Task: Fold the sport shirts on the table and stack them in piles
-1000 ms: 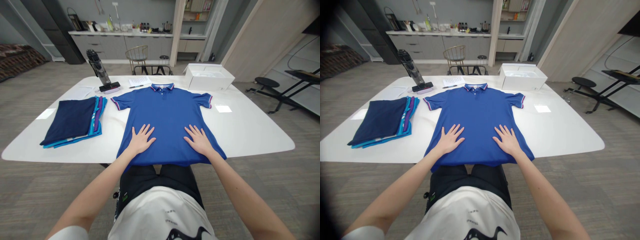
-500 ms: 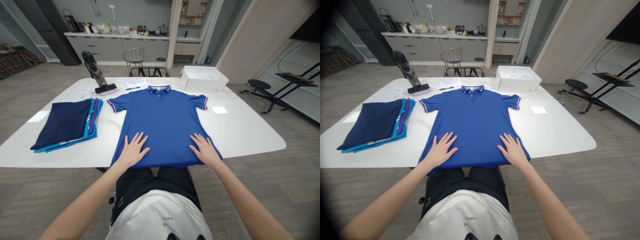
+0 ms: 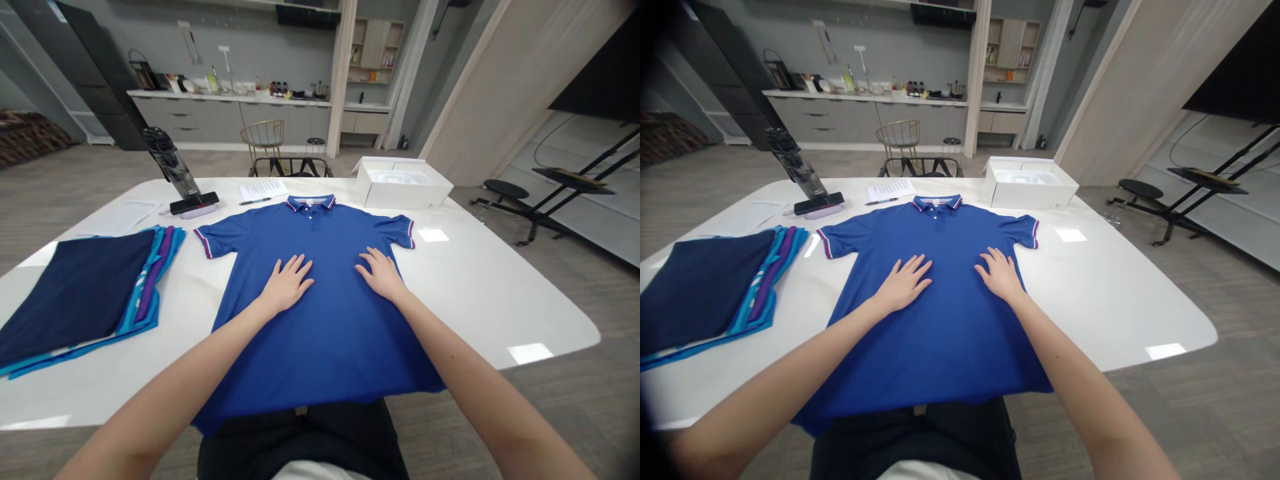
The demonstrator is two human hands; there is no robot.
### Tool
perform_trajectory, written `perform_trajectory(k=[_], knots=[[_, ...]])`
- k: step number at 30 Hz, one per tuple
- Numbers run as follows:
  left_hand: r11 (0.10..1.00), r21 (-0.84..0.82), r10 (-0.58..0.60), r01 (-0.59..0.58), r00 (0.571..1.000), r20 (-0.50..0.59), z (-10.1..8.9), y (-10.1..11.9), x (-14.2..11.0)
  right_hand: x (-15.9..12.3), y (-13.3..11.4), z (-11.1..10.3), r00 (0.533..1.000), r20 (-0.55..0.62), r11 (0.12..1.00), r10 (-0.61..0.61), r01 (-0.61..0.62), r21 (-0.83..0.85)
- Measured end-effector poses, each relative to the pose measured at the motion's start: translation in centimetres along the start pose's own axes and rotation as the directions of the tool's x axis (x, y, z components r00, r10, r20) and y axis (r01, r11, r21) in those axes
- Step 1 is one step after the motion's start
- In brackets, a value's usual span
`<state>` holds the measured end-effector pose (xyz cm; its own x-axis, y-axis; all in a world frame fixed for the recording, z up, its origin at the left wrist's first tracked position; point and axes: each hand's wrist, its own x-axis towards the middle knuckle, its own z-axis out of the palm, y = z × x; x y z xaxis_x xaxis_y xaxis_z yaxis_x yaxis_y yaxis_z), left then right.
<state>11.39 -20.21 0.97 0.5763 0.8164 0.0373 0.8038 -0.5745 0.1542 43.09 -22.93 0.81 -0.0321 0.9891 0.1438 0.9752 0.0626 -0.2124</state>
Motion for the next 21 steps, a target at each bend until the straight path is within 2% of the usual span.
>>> perform_trajectory(k=[4,8,10,12,16,19,21], knots=[[1.0,-0.014,0.002,-0.002,1.0,0.016,0.4,-0.5,6.2,6.2,2.4,0.5,0.999,0.036,1.0,0.009,-0.008,-0.028],[1.0,-0.023,-0.02,0.021,1.0,0.011,0.9,-1.1,12.8,11.4,3.2,1.7,0.996,0.09,1.0,0.002,0.0,-0.019],[0.999,-0.025,-0.027,0.027,1.0,-0.006,0.9,-1.3,15.9,13.5,3.9,2.0,0.997,0.07,1.0,0.029,-0.029,-0.006],[1.0,-0.024,-0.008,0.007,0.998,-0.058,0.7,-1.2,18.8,15.2,5.4,1.8,0.997,-0.011,0.997,0.076,-0.076,-0.01],[0.997,-0.039,0.057,-0.063,0.988,-0.145,0.1,0.2,24.5,17.2,10.9,0.1,0.949,-0.188,0.964,0.253,-0.264,-0.033],[0.988,-0.12,0.088,-0.102,0.989,-0.12,-0.1,2.1,29.6,17.6,15.9,-1.0,0.908,-0.21,0.924,0.362,-0.379,-0.049],[0.971,-0.203,0.11,-0.123,0.991,-0.075,0.1,3.4,32.9,17.5,18.5,-1.3,0.899,-0.179,0.908,0.4,-0.415,-0.061]])
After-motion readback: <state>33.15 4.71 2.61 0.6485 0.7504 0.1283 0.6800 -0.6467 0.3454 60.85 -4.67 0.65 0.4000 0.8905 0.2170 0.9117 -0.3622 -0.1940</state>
